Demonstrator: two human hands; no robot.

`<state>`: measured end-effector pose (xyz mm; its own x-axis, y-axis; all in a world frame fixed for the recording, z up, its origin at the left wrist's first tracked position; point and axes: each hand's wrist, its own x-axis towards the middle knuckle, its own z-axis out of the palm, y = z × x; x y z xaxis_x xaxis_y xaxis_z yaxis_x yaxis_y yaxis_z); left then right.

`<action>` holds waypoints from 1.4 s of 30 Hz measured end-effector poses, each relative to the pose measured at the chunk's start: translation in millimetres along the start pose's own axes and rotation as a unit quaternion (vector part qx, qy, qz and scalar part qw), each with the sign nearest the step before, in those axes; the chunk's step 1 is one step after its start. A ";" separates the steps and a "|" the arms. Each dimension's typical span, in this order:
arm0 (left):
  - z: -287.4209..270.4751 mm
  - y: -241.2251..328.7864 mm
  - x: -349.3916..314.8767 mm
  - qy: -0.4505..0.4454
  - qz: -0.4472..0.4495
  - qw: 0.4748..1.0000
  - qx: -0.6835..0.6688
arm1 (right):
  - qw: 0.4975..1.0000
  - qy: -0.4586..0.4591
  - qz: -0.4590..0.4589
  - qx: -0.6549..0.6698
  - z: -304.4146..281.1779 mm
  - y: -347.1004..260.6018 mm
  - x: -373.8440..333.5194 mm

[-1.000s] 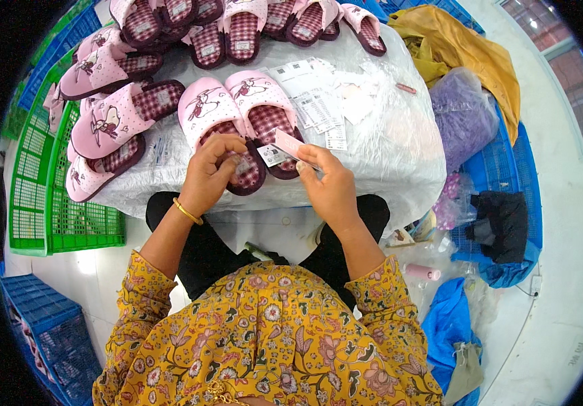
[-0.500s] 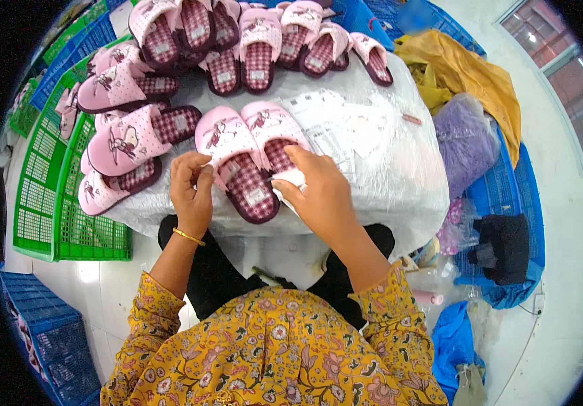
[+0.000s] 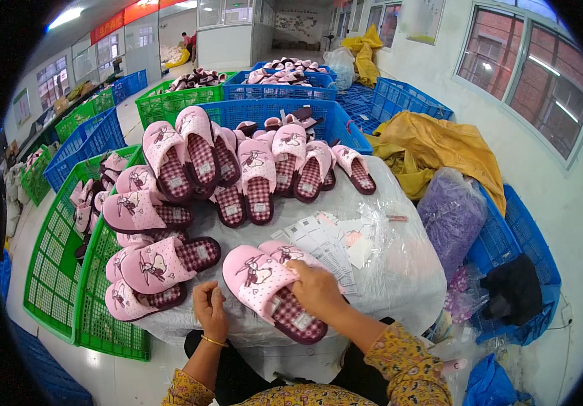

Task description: The person sits on the floor and repeatedly picks up pairs of pink slippers, attaches small white labels to them by hand, and places them into a green crate. The process is repeated for multiple pairs.

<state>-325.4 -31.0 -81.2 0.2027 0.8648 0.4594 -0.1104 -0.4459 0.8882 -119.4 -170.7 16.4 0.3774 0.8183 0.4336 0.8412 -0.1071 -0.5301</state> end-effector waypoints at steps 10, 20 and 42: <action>3.5 4.8 -7.1 -0.025 0.046 0.997 0.063 | 0.936 0.292 -0.031 -0.196 -166.1 24.7 319.4; 3.4 18.7 -0.1 0.009 0.078 0.991 0.111 | 0.980 0.020 -0.082 0.181 33.0 -1.6 262.8; -2.8 14.7 -1.4 0.027 0.065 0.995 0.076 | 0.912 0.259 -0.101 0.302 154.8 -80.5 340.9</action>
<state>-330.0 -38.1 -68.8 0.1442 0.8063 0.5736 0.0172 -0.5816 0.8133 -118.4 204.3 94.0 0.5014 0.3943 0.7701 0.6067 0.4743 -0.6379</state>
